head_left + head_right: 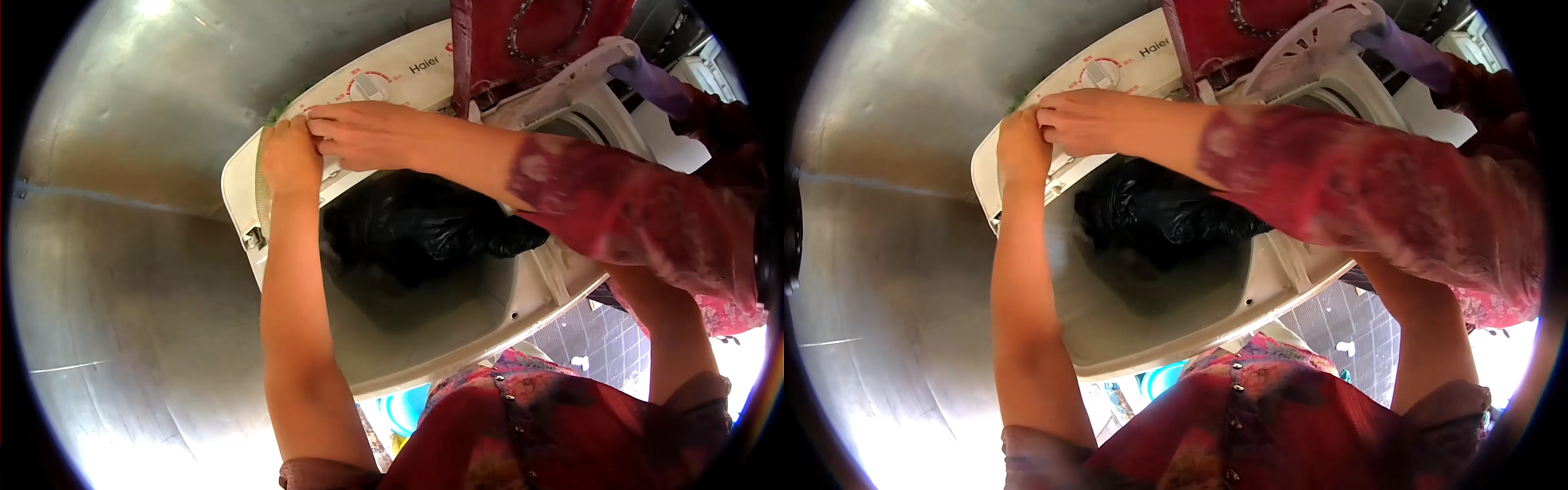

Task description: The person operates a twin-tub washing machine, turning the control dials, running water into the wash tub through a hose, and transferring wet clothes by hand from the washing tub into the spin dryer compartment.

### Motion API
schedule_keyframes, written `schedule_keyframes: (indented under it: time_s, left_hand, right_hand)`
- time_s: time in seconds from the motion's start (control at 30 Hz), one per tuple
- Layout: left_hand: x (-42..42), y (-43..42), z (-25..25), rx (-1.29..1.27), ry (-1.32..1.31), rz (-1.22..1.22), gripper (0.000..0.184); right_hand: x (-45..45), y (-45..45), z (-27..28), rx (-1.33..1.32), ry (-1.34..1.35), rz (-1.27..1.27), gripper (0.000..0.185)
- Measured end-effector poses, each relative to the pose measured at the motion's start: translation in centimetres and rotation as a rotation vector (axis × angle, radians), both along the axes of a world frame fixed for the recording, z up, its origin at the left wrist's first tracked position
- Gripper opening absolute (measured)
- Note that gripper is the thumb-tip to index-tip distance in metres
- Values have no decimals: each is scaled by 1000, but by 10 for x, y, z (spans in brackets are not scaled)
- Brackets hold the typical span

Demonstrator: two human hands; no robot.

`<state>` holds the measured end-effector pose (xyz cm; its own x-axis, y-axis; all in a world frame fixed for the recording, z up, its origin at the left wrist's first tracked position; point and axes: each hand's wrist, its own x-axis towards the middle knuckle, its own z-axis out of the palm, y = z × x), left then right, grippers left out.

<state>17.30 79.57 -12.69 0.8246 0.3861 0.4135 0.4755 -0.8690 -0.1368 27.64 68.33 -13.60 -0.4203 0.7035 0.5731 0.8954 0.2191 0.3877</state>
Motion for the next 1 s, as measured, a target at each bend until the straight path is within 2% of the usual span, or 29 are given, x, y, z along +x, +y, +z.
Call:
schedule_keyframes:
  time_s: [0.03, 0.1, 0.17, 0.2, 0.27, 0.3, 0.37, 0.4, 0.43, 0.5, 0.53, 0.57, 0.6, 0.67, 0.73, 0.77, 0.8, 0.83, 0.87, 0.93, 1.0]
  left_hand:
    - [5, 8, -1, -2, 5, -5, 21]
    - [10, 14, 5, -306, 88, 190, 17]
    - [9, 3, -1, -388, 57, 274, 16]
    - [12, -5, -2, -467, 10, 351, 16]
    - [14, -9, -2, -476, -13, 404, 15]
    - [12, -5, -4, -421, 40, 356, 16]
    - [-3, -2, 1, -357, 97, 319, 17]
    - [-19, -8, 10, -379, 79, 234, 19]
    - [-36, -15, 15, -404, 59, 146, 22]
    - [-74, -12, 10, -340, -254, 144, 22]
    - [-92, -4, 3, -274, -341, 129, 18]
    - [-110, 7, -7, -222, -294, 235, 17]
    - [-124, 15, -19, -218, -292, 238, 17]
    - [-143, 25, -41, -206, -238, 304, 24]
    - [-144, 26, -46, -304, -255, 321, 27]
    - [-142, 27, -47, -296, -232, 272, 25]
    - [-143, 27, -49, -285, -212, 223, 24]
    - [-143, 20, -40, -272, -256, 267, 23]
    - [-138, 12, -24, -256, -301, 301, 21]
    - [-133, 0, -3, -356, -471, 195, 19]
    - [-125, -11, 10, -423, -508, 153, 19]
  right_hand:
    - [-1, 9, -5, -4, -23, -35, 8]
    - [-4, 20, -4, -11, -41, -69, 8]
    - [-6, 31, -1, -169, 147, -189, 9]
    - [-4, 36, 3, -168, 145, -189, 9]
    - [1, 41, 8, -323, 391, -274, 8]
    - [0, 33, 9, -330, 389, -270, 8]
    - [0, 6, 9, 49, 93, -310, 6]
    - [3, 0, 11, 54, 93, -306, 6]
    - [7, -8, 13, -8, 10, -341, 7]
    - [14, -21, 15, -76, -76, -382, 8]
    - [16, -27, 15, -194, -209, -386, 11]
    - [17, -32, 15, -313, -339, -382, 13]
    - [17, -39, 19, -310, -336, -379, 13]
    - [20, -59, 35, -584, -608, -424, 13]
    - [31, -92, 49, -609, -570, -460, 14]
    - [27, -147, 4, -610, -90, -560, 18]
    - [23, -203, -41, -513, 631, -472, 28]
    - [19, -258, -86, -289, 1108, -324, 40]
    - [17, -258, -81, -312, 1097, -352, 40]
    - [14, -258, -76, -338, 1091, -388, 40]
    - [13, -258, -75, -337, 1120, -386, 40]
